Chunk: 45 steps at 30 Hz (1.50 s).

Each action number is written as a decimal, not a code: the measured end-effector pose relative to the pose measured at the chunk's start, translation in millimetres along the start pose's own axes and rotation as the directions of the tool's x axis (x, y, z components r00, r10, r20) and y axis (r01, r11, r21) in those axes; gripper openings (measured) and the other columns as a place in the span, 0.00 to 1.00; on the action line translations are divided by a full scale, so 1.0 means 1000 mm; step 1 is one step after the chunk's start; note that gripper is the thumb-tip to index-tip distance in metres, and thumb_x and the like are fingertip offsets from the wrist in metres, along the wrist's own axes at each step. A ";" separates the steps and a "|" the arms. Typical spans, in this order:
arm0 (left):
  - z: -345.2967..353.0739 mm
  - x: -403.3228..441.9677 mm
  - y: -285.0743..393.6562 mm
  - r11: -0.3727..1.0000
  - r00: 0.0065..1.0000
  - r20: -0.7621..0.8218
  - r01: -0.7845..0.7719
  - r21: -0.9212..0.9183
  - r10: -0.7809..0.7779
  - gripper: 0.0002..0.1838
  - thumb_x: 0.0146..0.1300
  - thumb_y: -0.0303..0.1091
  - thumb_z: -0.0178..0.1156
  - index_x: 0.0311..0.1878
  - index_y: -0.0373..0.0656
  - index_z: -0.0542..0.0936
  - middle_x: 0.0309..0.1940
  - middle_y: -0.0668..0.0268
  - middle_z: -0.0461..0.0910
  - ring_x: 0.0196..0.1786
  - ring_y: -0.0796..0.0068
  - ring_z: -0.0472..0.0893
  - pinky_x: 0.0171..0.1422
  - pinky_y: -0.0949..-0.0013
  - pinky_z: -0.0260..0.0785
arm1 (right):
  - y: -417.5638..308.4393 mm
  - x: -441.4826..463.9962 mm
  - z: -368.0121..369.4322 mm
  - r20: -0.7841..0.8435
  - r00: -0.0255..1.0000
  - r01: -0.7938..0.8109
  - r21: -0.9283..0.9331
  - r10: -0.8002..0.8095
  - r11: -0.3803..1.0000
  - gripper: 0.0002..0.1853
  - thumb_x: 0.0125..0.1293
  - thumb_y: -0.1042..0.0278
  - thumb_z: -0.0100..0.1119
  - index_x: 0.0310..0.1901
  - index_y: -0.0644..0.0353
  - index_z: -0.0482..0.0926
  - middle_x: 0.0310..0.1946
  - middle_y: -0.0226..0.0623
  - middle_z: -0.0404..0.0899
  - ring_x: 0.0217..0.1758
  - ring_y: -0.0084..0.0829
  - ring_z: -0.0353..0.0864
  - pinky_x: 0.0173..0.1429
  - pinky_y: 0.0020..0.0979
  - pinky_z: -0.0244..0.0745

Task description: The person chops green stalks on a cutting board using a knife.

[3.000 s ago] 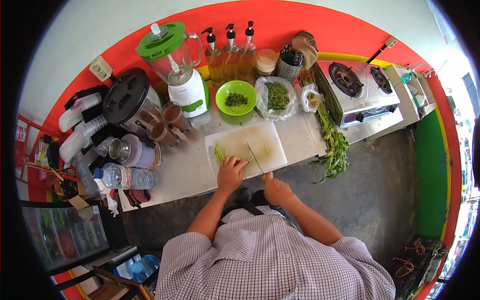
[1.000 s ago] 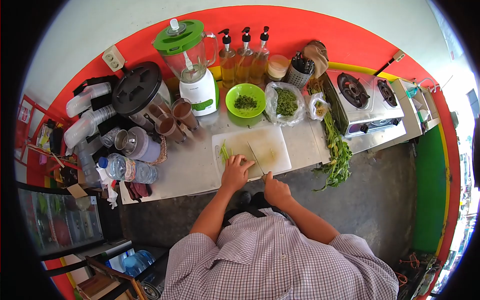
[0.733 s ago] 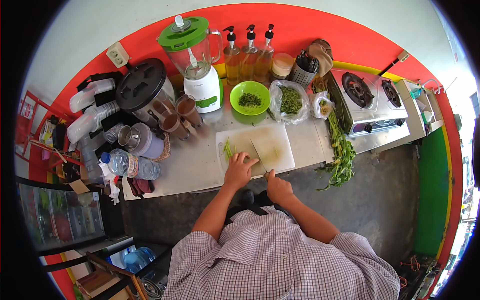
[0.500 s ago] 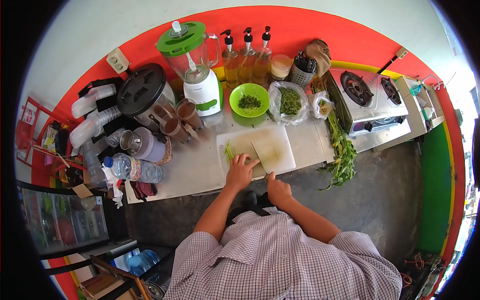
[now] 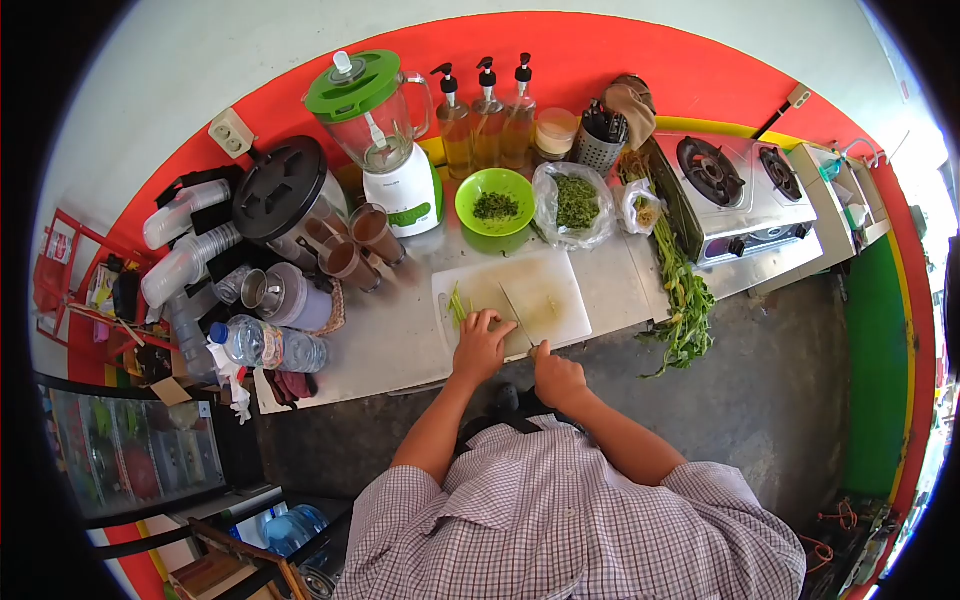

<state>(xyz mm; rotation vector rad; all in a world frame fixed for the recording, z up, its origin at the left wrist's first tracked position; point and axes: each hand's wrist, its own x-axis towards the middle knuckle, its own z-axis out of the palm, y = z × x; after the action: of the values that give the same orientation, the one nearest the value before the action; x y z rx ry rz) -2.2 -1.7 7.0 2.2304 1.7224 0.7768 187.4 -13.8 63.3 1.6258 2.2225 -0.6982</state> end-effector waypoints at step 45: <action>-0.004 -0.008 0.041 0.966 0.973 -0.119 0.214 0.145 -0.198 0.12 0.53 0.22 0.63 0.40 0.45 0.88 0.39 0.65 0.81 0.47 0.58 0.79 0.51 0.56 0.72 | 0.018 0.014 0.008 0.160 0.984 0.029 0.265 -0.074 0.964 0.32 0.67 0.69 0.59 0.66 0.77 0.57 0.43 0.61 0.85 0.48 0.59 0.87 0.53 0.52 0.83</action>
<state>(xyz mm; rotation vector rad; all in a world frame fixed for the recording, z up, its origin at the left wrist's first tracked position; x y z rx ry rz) 28.7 -22.0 27.4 2.0919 2.0926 0.7430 199.3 -2.1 45.9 1.5606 2.1284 -1.1432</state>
